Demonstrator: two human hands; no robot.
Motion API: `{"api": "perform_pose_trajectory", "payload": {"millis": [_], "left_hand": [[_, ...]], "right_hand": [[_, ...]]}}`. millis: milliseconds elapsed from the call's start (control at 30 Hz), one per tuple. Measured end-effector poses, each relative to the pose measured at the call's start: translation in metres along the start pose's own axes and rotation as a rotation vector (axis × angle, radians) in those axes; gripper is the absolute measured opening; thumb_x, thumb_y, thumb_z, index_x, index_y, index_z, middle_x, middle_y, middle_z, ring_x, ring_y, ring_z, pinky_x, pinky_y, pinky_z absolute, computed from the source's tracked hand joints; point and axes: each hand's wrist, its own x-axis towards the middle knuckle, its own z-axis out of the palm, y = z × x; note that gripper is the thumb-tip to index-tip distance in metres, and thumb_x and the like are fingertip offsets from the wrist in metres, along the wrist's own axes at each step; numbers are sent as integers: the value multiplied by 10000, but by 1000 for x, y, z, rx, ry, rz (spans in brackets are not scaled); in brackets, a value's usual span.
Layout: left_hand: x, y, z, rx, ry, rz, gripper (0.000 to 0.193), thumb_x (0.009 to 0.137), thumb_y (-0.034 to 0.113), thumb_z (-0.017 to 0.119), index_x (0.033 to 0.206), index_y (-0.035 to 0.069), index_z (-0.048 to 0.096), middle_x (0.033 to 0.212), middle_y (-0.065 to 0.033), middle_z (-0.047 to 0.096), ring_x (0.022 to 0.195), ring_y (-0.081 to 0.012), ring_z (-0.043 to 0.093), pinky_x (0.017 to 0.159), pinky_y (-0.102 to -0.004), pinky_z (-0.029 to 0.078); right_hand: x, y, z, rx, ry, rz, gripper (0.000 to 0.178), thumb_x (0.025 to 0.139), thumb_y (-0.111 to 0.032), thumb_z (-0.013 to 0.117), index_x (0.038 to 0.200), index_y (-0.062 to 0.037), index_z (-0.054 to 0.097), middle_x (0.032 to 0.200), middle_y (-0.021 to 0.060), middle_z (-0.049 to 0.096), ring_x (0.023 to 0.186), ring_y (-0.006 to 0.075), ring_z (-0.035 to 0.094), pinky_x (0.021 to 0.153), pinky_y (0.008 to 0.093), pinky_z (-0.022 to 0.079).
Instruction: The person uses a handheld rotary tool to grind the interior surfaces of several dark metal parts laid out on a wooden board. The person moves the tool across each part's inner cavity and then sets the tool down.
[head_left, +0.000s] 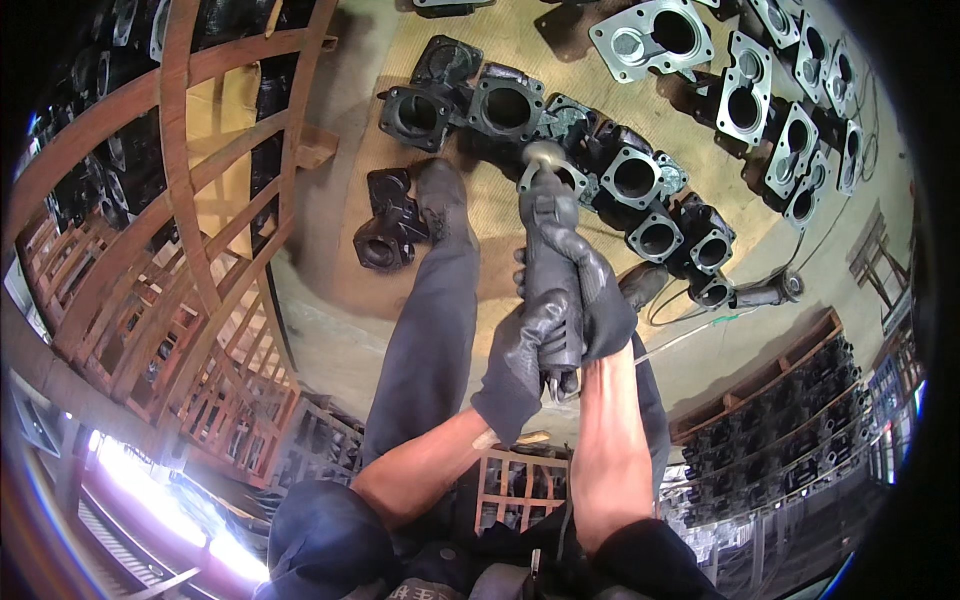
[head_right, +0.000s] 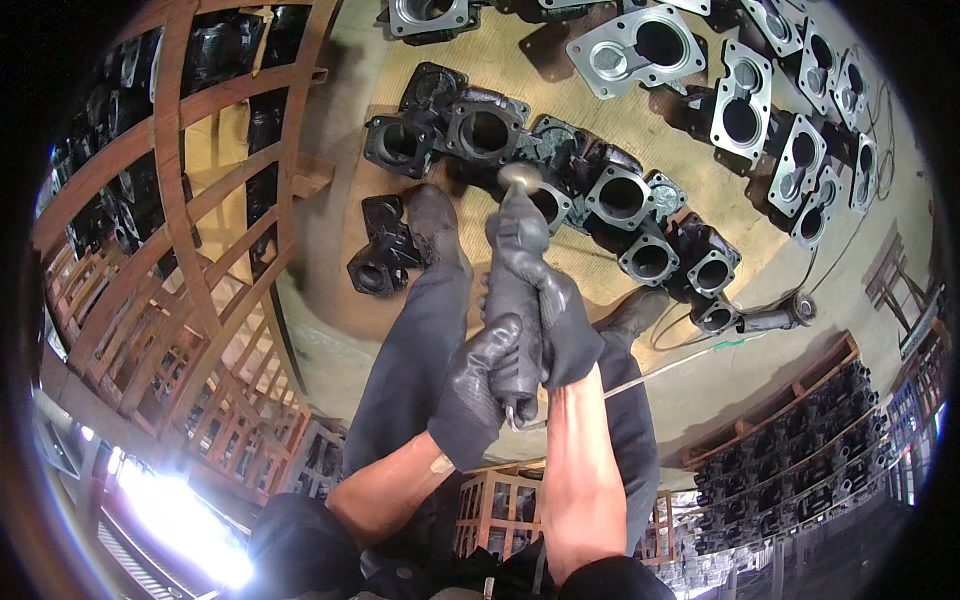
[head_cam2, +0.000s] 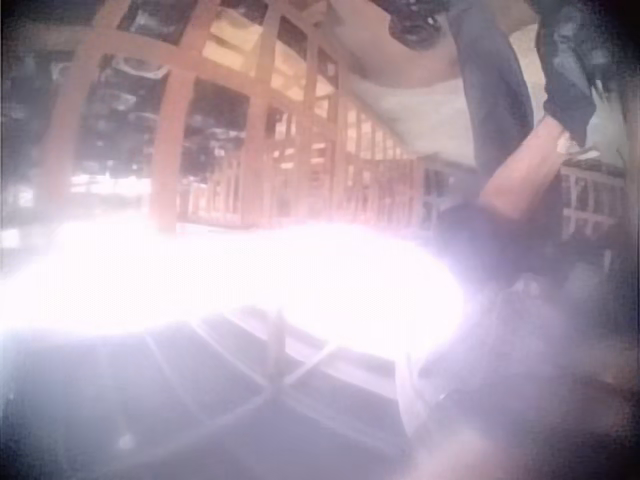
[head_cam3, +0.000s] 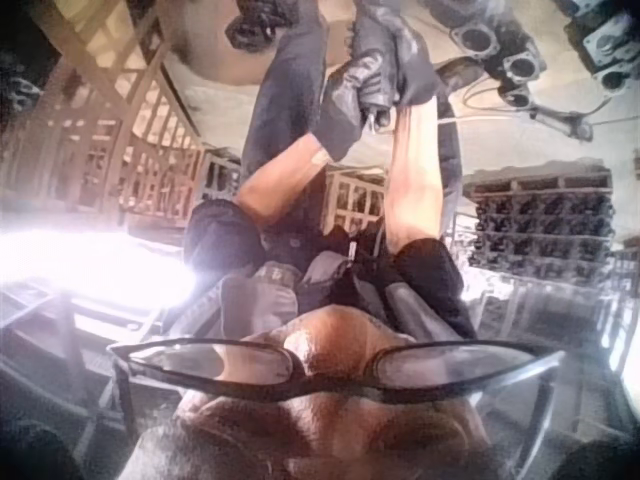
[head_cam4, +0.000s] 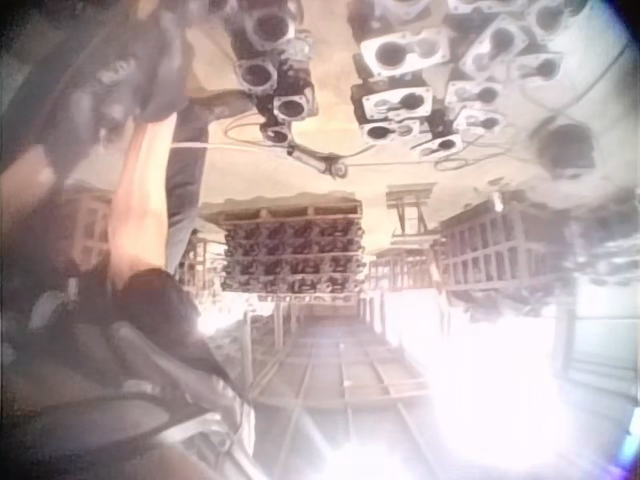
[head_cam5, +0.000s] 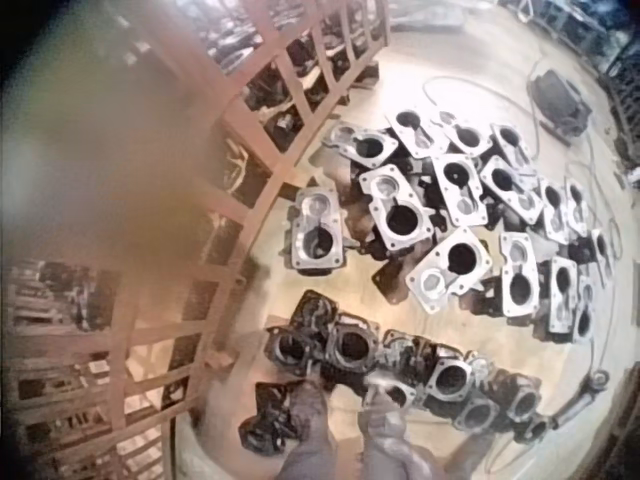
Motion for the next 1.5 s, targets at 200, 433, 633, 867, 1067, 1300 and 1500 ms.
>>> {"api": "perform_pose_trajectory", "payload": {"millis": [200, 433, 633, 867, 1067, 1300, 1500], "left_hand": [[19, 44, 10, -152, -80, 47, 289, 970, 251, 570, 1127, 9, 589, 927, -76, 668, 717, -150, 642, 591, -281, 537], [29, 68, 6, -123, -110, 28, 280, 963, 273, 571, 1090, 26, 603, 857, -55, 643, 674, -146, 614, 576, -266, 519], [36, 69, 4, -184, -147, 41, 259, 964, 266, 566, 1064, 31, 610, 819, -50, 641, 622, -144, 598, 531, -269, 503], [45, 75, 9, -225, -94, 75, 267, 964, 292, 564, 1045, 41, 605, 821, -55, 642, 618, -138, 600, 518, -276, 500], [66, 77, 10, -226, -22, 48, 322, 990, 306, 513, 1092, 9, 583, 806, -99, 638, 525, -176, 590, 395, -295, 504], [41, 74, 14, -244, -76, 17, 257, 968, 318, 548, 1003, 73, 617, 752, -55, 655, 489, -171, 603, 346, -301, 482], [53, 78, 11, -220, -31, 23, 256, 962, 327, 558, 1003, 84, 628, 765, -56, 670, 512, -168, 622, 368, -302, 508]], "right_hand": [[34, -25, 33, -128, -68, -66, 411, 860, -298, 673, 1109, 15, 577, 836, 122, 640, 653, 214, 654, 581, 324, 572], [77, -15, 21, -298, -119, -286, 417, 835, -281, 700, 1095, 20, 578, 824, 135, 649, 645, 213, 659, 578, 323, 575], [76, -21, 35, -270, -51, -222, 417, 840, -275, 704, 1103, 25, 583, 824, 139, 653, 649, 213, 660, 585, 322, 569], [90, -26, 33, -283, -108, -244, 364, 860, -236, 691, 1099, 16, 583, 824, 131, 650, 655, 208, 657, 598, 322, 567], [117, -28, 23, -193, -59, -252, 336, 869, -230, 684, 1077, 18, 593, 828, 131, 653, 681, 200, 659, 616, 308, 564], [91, -23, 27, -318, -106, -278, 366, 859, -241, 690, 1091, 27, 600, 826, 138, 653, 665, 202, 655, 609, 309, 561], [109, -26, 27, -298, -88, -284, 337, 856, -231, 692, 1047, 31, 604, 815, 138, 649, 638, 201, 644, 582, 310, 555]]}}
